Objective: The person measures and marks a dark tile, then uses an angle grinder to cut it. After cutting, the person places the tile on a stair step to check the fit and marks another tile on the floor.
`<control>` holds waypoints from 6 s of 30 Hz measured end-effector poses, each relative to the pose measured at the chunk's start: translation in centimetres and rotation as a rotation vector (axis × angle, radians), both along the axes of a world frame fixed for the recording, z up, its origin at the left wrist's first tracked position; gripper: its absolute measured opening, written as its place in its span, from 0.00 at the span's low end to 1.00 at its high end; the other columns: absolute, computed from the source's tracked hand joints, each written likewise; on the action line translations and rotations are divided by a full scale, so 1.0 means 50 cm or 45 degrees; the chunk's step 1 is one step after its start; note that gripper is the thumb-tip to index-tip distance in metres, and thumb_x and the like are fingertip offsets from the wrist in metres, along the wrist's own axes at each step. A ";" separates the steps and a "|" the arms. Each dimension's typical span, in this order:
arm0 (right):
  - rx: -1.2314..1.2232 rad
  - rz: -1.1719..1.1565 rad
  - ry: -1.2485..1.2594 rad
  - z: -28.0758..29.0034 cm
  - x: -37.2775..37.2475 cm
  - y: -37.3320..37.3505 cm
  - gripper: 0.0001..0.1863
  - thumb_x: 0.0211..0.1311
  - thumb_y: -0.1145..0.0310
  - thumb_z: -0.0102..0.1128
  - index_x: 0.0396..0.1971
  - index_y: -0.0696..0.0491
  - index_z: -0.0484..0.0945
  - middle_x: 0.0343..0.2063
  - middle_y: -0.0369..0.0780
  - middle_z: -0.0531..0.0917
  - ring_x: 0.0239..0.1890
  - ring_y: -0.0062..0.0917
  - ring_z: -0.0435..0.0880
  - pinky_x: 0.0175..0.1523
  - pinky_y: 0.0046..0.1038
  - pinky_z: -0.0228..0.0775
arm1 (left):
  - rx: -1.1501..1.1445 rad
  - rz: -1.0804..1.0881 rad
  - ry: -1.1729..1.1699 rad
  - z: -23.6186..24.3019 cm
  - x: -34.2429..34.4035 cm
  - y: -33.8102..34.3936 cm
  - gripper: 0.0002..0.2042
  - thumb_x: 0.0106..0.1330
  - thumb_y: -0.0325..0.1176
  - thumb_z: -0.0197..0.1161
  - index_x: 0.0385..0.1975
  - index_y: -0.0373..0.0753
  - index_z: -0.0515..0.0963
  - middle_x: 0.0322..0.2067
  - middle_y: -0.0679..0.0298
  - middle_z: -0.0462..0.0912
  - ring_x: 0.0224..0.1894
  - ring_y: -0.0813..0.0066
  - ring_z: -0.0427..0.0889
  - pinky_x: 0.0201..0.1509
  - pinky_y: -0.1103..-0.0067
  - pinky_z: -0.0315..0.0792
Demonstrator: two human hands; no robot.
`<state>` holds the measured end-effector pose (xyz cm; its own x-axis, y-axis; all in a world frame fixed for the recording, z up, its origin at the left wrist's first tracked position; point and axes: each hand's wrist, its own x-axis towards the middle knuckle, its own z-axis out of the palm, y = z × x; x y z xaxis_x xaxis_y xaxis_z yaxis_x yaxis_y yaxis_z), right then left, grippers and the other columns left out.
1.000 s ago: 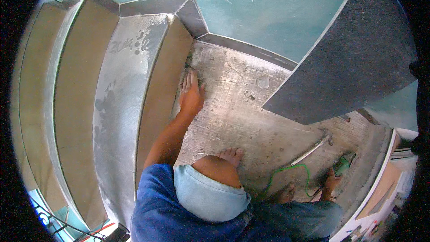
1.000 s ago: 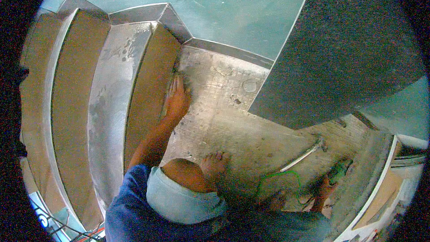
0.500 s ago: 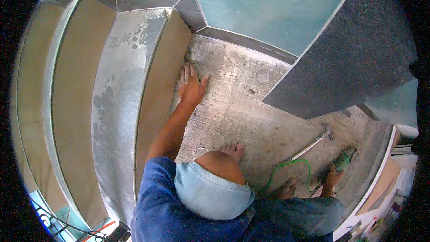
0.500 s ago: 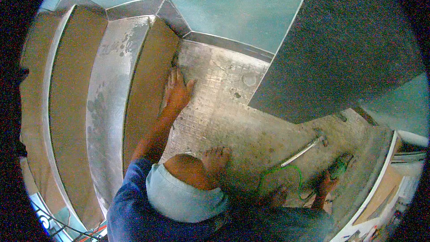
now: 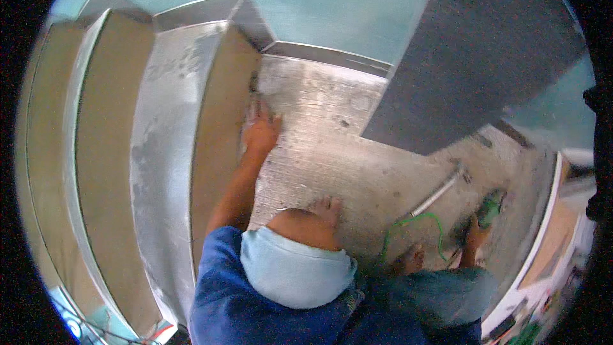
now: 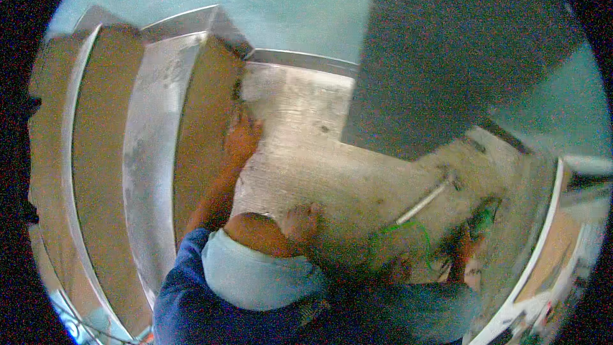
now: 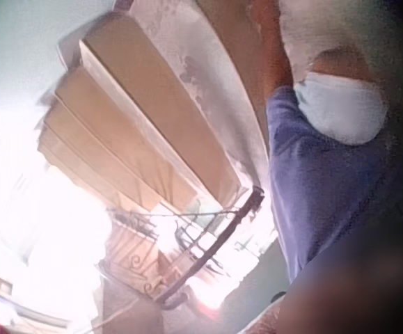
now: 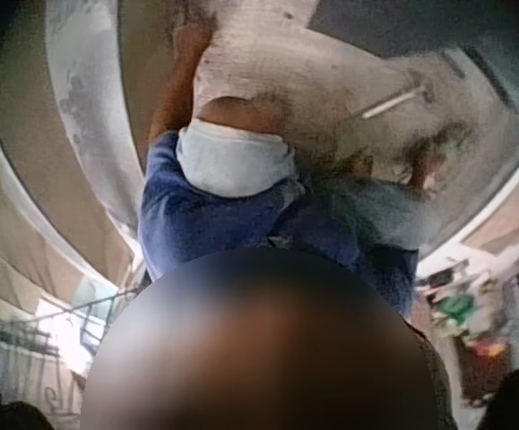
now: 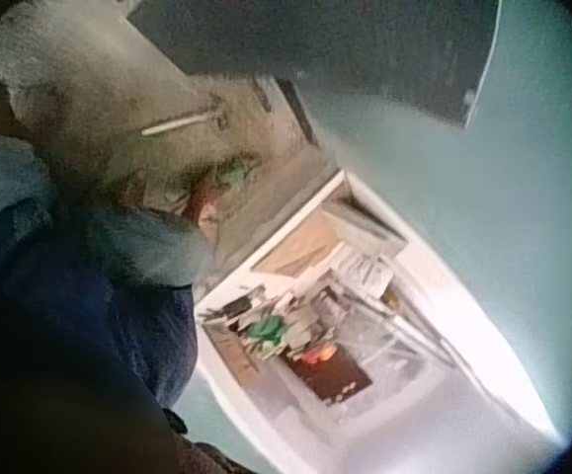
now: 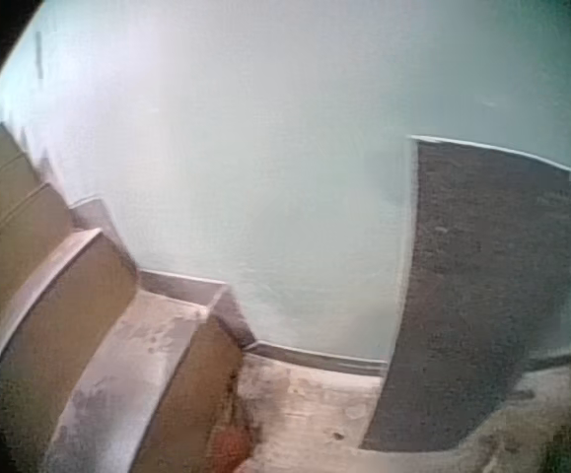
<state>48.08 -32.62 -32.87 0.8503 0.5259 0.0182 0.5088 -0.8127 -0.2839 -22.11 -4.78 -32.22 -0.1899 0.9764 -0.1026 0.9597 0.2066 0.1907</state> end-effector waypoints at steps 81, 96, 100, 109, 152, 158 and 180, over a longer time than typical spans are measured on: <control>0.095 1.242 1.132 0.071 -1.238 0.533 0.19 0.75 0.57 0.51 0.43 0.60 0.78 0.19 0.39 0.75 0.22 0.24 0.73 0.29 0.31 0.66 | 0.742 0.433 -0.854 0.399 -0.287 -0.021 0.15 0.69 0.36 0.66 0.23 0.31 0.76 0.21 0.66 0.72 0.28 0.81 0.69 0.33 0.80 0.66; -0.137 1.354 1.054 0.134 -1.148 0.522 0.23 0.73 0.56 0.55 0.53 0.62 0.77 0.40 0.58 0.83 0.42 0.51 0.85 0.49 0.42 0.74 | 0.728 0.491 -0.845 0.395 -0.285 -0.021 0.15 0.69 0.37 0.67 0.25 0.32 0.79 0.21 0.68 0.73 0.29 0.82 0.71 0.34 0.81 0.66; -0.211 1.363 0.636 0.161 -0.998 0.474 0.23 0.71 0.57 0.58 0.54 0.60 0.77 0.40 0.55 0.84 0.44 0.53 0.84 0.51 0.41 0.76 | 0.800 0.476 -1.012 0.382 -0.282 -0.019 0.14 0.70 0.37 0.66 0.26 0.32 0.80 0.23 0.68 0.76 0.30 0.83 0.71 0.35 0.82 0.67; -0.112 1.824 -0.082 0.138 -0.850 0.396 0.23 0.70 0.57 0.58 0.59 0.54 0.74 0.52 0.53 0.80 0.51 0.51 0.81 0.52 0.45 0.76 | 0.756 0.495 -0.940 0.382 -0.279 -0.020 0.13 0.71 0.36 0.65 0.26 0.34 0.80 0.24 0.73 0.75 0.31 0.85 0.70 0.37 0.84 0.66; -0.241 0.999 0.477 0.486 -0.050 0.148 0.25 0.66 0.50 0.60 0.52 0.56 0.81 0.52 0.53 0.81 0.55 0.43 0.79 0.62 0.45 0.68 | 0.165 -0.377 -1.684 0.511 0.300 0.139 0.29 0.77 0.47 0.53 0.68 0.30 0.64 0.64 0.49 0.73 0.68 0.58 0.71 0.70 0.67 0.63; -0.118 1.212 0.566 0.513 -0.122 0.345 0.26 0.67 0.50 0.62 0.53 0.58 0.80 0.44 0.51 0.86 0.47 0.36 0.84 0.55 0.38 0.74 | 0.069 -0.382 -1.881 0.521 0.369 0.167 0.33 0.74 0.51 0.58 0.69 0.31 0.63 0.66 0.49 0.69 0.68 0.56 0.69 0.70 0.64 0.62; 0.046 -0.362 -0.707 0.376 0.322 -0.293 0.12 0.68 0.69 0.50 0.33 0.58 0.82 0.30 0.50 0.84 0.35 0.42 0.83 0.44 0.46 0.75 | -0.013 -0.396 -1.799 0.576 0.397 0.250 0.30 0.76 0.52 0.50 0.68 0.35 0.64 0.65 0.50 0.70 0.65 0.57 0.71 0.69 0.60 0.64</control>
<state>64.20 -47.30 -14.05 0.8156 0.2709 0.5113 0.3531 -0.9330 -0.0689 -2.27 7.69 -3.44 0.2899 0.9566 -0.0281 -0.0208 0.0357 0.9991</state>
